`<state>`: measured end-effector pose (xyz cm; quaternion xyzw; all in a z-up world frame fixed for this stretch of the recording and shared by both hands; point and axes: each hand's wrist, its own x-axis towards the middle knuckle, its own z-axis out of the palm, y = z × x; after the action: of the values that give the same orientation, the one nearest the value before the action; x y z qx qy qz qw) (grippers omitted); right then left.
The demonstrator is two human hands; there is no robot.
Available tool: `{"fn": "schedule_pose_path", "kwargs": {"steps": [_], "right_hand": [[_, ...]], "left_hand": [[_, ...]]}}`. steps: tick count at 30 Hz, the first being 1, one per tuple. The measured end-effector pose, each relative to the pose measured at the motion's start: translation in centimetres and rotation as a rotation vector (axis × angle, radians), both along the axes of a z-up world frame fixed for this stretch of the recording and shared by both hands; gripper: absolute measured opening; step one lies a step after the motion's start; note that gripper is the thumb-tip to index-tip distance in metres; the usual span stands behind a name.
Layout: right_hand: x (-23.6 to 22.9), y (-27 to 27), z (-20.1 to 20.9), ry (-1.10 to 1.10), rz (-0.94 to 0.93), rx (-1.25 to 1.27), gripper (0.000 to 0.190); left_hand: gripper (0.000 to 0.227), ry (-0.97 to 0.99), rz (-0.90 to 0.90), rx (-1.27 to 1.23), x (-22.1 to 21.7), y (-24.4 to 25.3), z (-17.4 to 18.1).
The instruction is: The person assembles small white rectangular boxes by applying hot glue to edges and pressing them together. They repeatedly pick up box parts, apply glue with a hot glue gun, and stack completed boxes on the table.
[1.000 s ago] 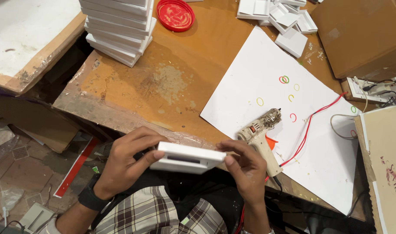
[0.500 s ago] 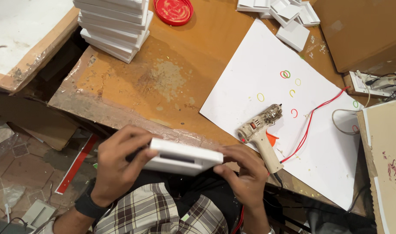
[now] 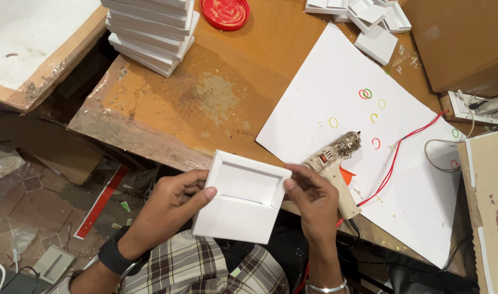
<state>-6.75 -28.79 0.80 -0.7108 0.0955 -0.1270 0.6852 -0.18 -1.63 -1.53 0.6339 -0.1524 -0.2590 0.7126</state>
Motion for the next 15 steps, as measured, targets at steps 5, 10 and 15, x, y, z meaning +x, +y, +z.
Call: {"fn": "schedule_pose_path", "kwargs": {"steps": [5,10,15], "right_hand": [[0.0,0.9,0.7,-0.051,-0.027,-0.286,0.031],[-0.1,-0.2,0.1,-0.107,0.019,-0.43,0.016],[0.2,-1.2,-0.7,0.063,-0.092,-0.265,0.019]], "left_hand": [[0.043,-0.03,0.001,0.083,0.0,0.1,1.1],[0.042,-0.061,-0.028,0.114,-0.1,0.4,1.2],[0.044,-0.023,-0.042,0.156,-0.2,0.4,0.9]]}}
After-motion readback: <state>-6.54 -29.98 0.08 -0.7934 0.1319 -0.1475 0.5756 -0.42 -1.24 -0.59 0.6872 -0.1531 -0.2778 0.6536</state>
